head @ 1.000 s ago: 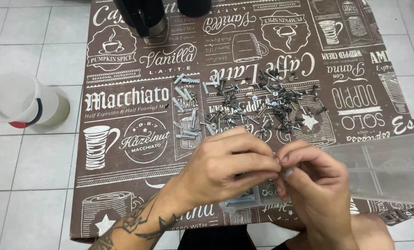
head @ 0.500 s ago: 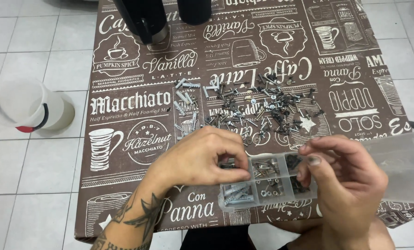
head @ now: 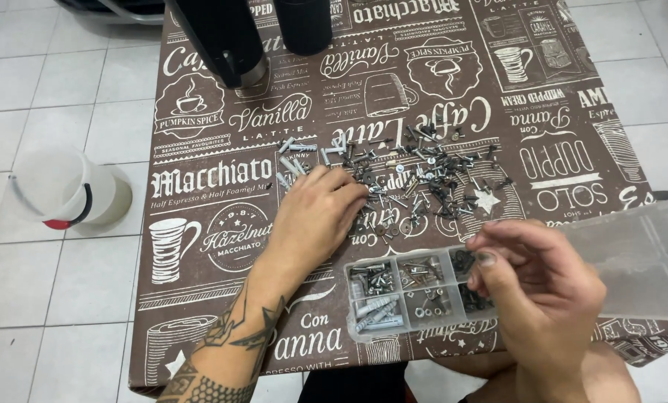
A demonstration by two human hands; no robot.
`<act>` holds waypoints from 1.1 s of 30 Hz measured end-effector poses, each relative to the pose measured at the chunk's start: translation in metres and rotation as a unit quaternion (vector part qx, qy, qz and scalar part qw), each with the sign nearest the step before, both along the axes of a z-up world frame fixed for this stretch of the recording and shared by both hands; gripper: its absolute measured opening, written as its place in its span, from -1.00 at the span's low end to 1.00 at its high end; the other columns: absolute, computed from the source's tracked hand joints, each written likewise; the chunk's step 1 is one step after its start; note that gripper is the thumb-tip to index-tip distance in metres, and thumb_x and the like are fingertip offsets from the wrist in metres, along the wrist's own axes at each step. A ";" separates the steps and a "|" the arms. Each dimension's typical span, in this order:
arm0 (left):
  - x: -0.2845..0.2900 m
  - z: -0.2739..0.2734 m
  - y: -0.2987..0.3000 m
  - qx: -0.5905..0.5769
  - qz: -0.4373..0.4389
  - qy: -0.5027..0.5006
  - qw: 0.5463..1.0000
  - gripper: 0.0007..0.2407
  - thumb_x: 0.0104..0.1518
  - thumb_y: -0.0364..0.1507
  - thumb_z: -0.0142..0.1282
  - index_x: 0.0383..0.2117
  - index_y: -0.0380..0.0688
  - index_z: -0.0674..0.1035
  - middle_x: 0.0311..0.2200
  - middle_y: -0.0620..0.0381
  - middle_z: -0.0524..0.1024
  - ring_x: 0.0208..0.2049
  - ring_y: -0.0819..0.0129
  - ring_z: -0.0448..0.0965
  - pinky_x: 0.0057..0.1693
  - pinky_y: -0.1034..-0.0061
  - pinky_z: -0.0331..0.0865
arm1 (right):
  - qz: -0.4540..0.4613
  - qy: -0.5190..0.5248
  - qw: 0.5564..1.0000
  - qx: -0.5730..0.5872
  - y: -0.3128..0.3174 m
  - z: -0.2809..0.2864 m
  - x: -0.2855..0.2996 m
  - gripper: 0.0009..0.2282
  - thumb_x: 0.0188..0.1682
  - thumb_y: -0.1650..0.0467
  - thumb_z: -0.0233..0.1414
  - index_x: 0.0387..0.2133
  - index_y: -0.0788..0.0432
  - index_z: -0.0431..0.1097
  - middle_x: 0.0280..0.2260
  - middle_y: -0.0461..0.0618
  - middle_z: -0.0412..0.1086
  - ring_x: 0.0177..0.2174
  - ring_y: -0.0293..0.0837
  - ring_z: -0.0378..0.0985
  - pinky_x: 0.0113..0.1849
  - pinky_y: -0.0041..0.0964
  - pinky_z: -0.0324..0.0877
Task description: The person sorts a pile of mixed screws and fasteners on a table into a compartmentalized plastic organizer. They pick up individual screws from the table and place them into specific compartments within the organizer.
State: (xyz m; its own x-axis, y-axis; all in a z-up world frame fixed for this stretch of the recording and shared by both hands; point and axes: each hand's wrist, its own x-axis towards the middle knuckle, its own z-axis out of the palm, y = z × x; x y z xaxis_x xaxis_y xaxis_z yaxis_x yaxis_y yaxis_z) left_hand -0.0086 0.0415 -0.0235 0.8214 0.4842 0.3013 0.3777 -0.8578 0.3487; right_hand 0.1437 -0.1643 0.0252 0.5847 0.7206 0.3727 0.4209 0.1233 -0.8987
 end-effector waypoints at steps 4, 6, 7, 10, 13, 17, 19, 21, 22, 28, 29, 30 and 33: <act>0.006 -0.007 -0.006 0.017 0.022 0.057 0.998 -0.74 0.22 -0.19 0.08 -0.16 -0.06 0.64 -0.27 0.16 0.51 -0.21 0.29 0.43 -0.05 0.41 0.38 | 0.017 -0.035 0.999 -0.001 0.001 -0.002 0.002 -0.84 0.01 0.62 0.03 -0.14 0.44 0.38 -0.33 0.17 0.53 -0.55 -0.21 0.61 -0.48 -0.54 0.60; 0.007 -0.011 -0.008 0.011 0.042 0.047 0.998 -0.82 0.22 -0.29 0.10 -0.19 -0.04 0.66 -0.30 0.18 0.51 -0.23 0.31 0.42 -0.08 0.42 0.38 | 0.026 -0.050 0.998 -0.038 0.000 -0.006 0.005 -0.81 0.00 0.58 0.02 -0.12 0.39 0.40 -0.31 0.13 0.56 -0.52 -0.23 0.66 -0.49 -0.54 0.65; 0.007 -0.007 -0.011 0.016 0.046 0.044 0.998 -0.82 0.22 -0.29 0.10 -0.19 -0.04 0.66 -0.30 0.18 0.51 -0.23 0.31 0.42 -0.08 0.42 0.38 | 0.029 -0.053 0.998 -0.032 0.001 -0.007 0.004 -0.81 0.00 0.58 0.02 -0.12 0.39 0.40 -0.31 0.13 0.56 -0.52 -0.23 0.66 -0.49 -0.54 0.65; 0.008 -0.001 -0.014 -0.011 0.074 0.075 0.994 -0.84 0.23 -0.31 0.11 -0.25 -0.08 0.66 -0.26 0.17 0.51 -0.20 0.30 0.40 -0.02 0.37 0.37 | 0.042 -0.072 0.996 -0.032 0.004 -0.011 0.003 -0.78 -0.04 0.60 0.02 -0.11 0.37 0.41 -0.29 0.13 0.57 -0.56 -0.27 0.65 -0.53 -0.58 0.65; 0.007 -0.005 -0.013 -0.023 0.074 0.049 0.996 -0.90 0.21 -0.40 0.11 -0.30 -0.11 0.62 -0.27 0.15 0.49 -0.23 0.31 0.41 -0.05 0.41 0.38 | 0.030 -0.048 0.996 -0.068 0.005 -0.017 0.002 -0.74 -0.09 0.63 0.04 -0.11 0.34 0.46 -0.29 0.11 0.61 -0.47 -0.24 0.70 -0.43 -0.56 0.71; 0.008 -0.014 -0.011 -0.013 0.067 0.051 0.996 -0.90 0.22 -0.45 0.06 -0.22 -0.12 0.59 -0.19 0.11 0.52 -0.19 0.30 0.44 -0.03 0.40 0.36 | 0.022 -0.053 0.996 -0.074 0.008 -0.024 0.004 -0.74 -0.10 0.61 0.06 -0.12 0.31 0.50 -0.32 0.04 0.63 -0.55 -0.30 0.66 -0.49 -0.60 0.69; 0.007 -0.015 -0.011 -0.002 0.063 0.055 0.996 -0.88 0.23 -0.50 0.00 -0.18 -0.13 0.57 -0.16 0.08 0.53 -0.17 0.29 0.44 -0.01 0.40 0.35 | 0.025 -0.071 0.995 -0.066 0.009 -0.025 0.005 -0.75 -0.09 0.57 0.09 -0.12 0.29 0.50 -0.34 0.01 0.64 -0.55 -0.33 0.65 -0.50 -0.63 0.66; 0.006 -0.013 -0.011 0.014 0.064 0.071 0.995 -0.89 0.24 -0.52 0.00 -0.20 -0.12 0.58 -0.24 0.12 0.55 -0.25 0.32 0.43 -0.06 0.41 0.33 | 0.027 -0.068 0.995 -0.064 0.011 -0.023 0.004 -0.75 -0.12 0.55 0.11 -0.14 0.26 0.51 -0.33 0.00 0.64 -0.52 -0.32 0.65 -0.46 -0.60 0.66; 0.007 -0.011 -0.011 0.016 0.063 0.071 0.995 -0.89 0.24 -0.52 0.00 -0.20 -0.12 0.58 -0.24 0.12 0.55 -0.25 0.32 0.43 -0.06 0.41 0.33 | 0.025 -0.069 0.995 -0.062 0.011 -0.024 0.004 -0.75 -0.12 0.55 0.11 -0.14 0.26 0.51 -0.33 0.00 0.64 -0.52 -0.32 0.65 -0.46 -0.60 0.66; 0.002 0.002 -0.010 -0.031 0.088 0.092 0.991 -0.87 0.24 -0.40 0.07 -0.23 -0.14 0.63 -0.18 0.13 0.53 -0.17 0.27 0.45 0.03 0.30 0.39 | 0.038 -0.099 0.993 -0.055 0.015 -0.026 0.002 -0.78 -0.14 0.52 0.13 -0.20 0.20 0.56 -0.38 -0.08 0.62 -0.49 -0.34 0.56 -0.45 -0.56 0.55; 0.000 0.003 -0.009 -0.062 0.072 0.087 0.992 -0.88 0.22 -0.42 0.10 -0.24 -0.14 0.63 -0.18 0.14 0.53 -0.16 0.27 0.46 0.05 0.32 0.40 | 0.042 -0.111 0.991 -0.056 0.016 -0.028 0.003 -0.79 -0.14 0.52 0.14 -0.22 0.19 0.57 -0.39 -0.09 0.62 -0.50 -0.34 0.55 -0.46 -0.56 0.53; -0.001 0.005 -0.008 -0.094 0.055 0.082 0.991 -0.90 0.19 -0.45 0.14 -0.24 -0.14 0.64 -0.19 0.15 0.52 -0.15 0.28 0.47 0.07 0.33 0.42 | 0.045 -0.123 0.990 -0.057 0.016 -0.030 0.003 -0.81 -0.14 0.51 0.15 -0.25 0.18 0.58 -0.40 -0.09 0.61 -0.52 -0.34 0.54 -0.47 -0.56 0.52; -0.005 0.012 -0.007 -0.093 0.054 0.100 0.989 -0.90 0.18 -0.44 0.15 -0.24 -0.09 0.64 -0.20 0.19 0.52 -0.15 0.28 0.45 0.05 0.34 0.38 | 0.053 -0.140 0.987 -0.058 0.017 -0.031 0.004 -0.84 -0.15 0.50 0.14 -0.30 0.19 0.59 -0.41 -0.08 0.62 -0.55 -0.35 0.53 -0.53 -0.59 0.50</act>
